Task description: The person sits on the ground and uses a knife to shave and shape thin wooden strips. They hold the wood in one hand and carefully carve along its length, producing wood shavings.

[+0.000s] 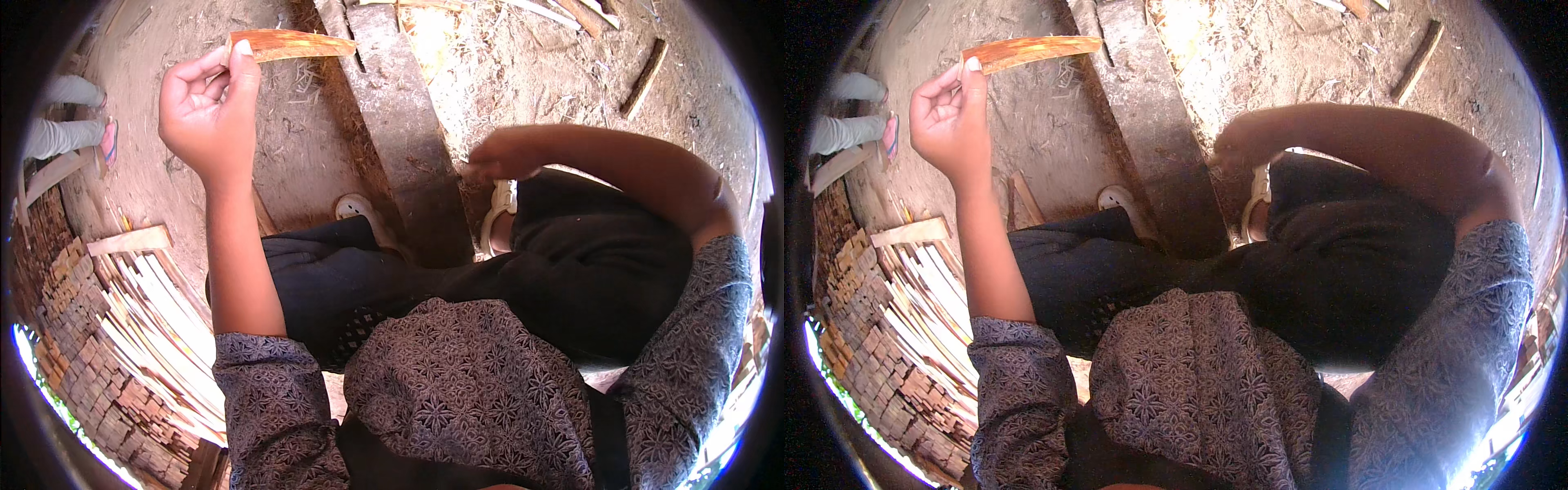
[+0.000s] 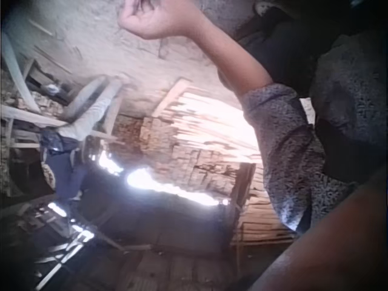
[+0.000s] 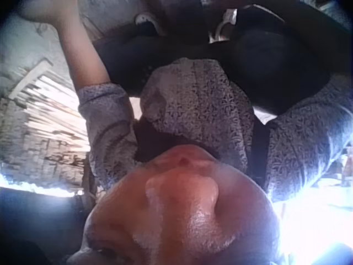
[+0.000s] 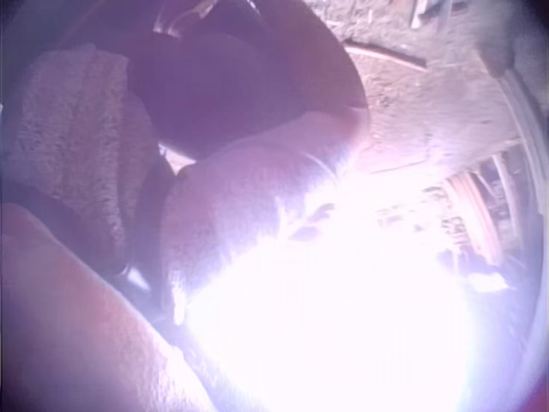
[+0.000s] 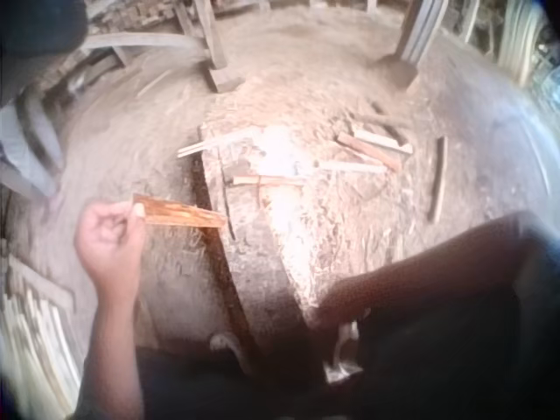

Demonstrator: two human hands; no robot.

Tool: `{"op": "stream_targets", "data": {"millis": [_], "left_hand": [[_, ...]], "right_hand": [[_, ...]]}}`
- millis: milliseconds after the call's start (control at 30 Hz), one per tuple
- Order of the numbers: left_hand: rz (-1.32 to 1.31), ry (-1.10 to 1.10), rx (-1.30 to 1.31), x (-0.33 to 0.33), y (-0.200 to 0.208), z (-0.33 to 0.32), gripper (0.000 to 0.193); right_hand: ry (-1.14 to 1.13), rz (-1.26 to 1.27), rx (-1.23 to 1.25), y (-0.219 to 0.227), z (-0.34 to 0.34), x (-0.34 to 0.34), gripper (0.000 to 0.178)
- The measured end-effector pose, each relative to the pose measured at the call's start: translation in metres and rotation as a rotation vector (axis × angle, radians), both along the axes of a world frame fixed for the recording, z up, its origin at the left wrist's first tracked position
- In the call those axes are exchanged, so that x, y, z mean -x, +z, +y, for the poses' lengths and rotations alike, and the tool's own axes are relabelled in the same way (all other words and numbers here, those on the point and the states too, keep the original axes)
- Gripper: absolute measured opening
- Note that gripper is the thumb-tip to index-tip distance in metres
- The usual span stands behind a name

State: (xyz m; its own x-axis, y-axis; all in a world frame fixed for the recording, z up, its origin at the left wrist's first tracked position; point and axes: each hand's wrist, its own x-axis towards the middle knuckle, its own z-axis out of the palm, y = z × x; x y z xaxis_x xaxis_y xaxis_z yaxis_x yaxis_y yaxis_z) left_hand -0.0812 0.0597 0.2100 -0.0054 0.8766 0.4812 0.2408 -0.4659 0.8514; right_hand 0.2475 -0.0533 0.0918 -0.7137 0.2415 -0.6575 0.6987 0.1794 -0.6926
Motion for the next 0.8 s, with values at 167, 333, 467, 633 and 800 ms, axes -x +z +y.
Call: {"op": "stream_targets", "data": {"millis": [167, 333, 467, 633, 800], "left_hand": [[0.035, -0.012, -0.006, 0.007, 0.0, -0.01, 0.02], [-0.005, 0.003, -0.001, 0.01, 0.006, -0.015, 0.021], [0.083, 0.02, -0.001, 0.017, 0.007, -0.016, 0.02], [0.066, 0.009, -0.013, 0.015, 0.005, -0.014, 0.02], [0.078, 0.029, -0.001, 0.017, 0.006, -0.011, 0.02]], "right_hand": [[0.257, -0.283, -0.177, -0.004, -0.008, 0.004, 0.035], [0.107, -0.179, -0.396, -0.009, 0.027, -0.008, 0.039], [-0.462, -0.348, -0.177, -0.007, 0.061, -0.026, 0.061], [-0.624, -0.373, -0.343, -0.048, 0.075, -0.075, 0.058], [-0.242, -0.069, -0.328, -0.008, 0.049, -0.016, 0.054]]}}
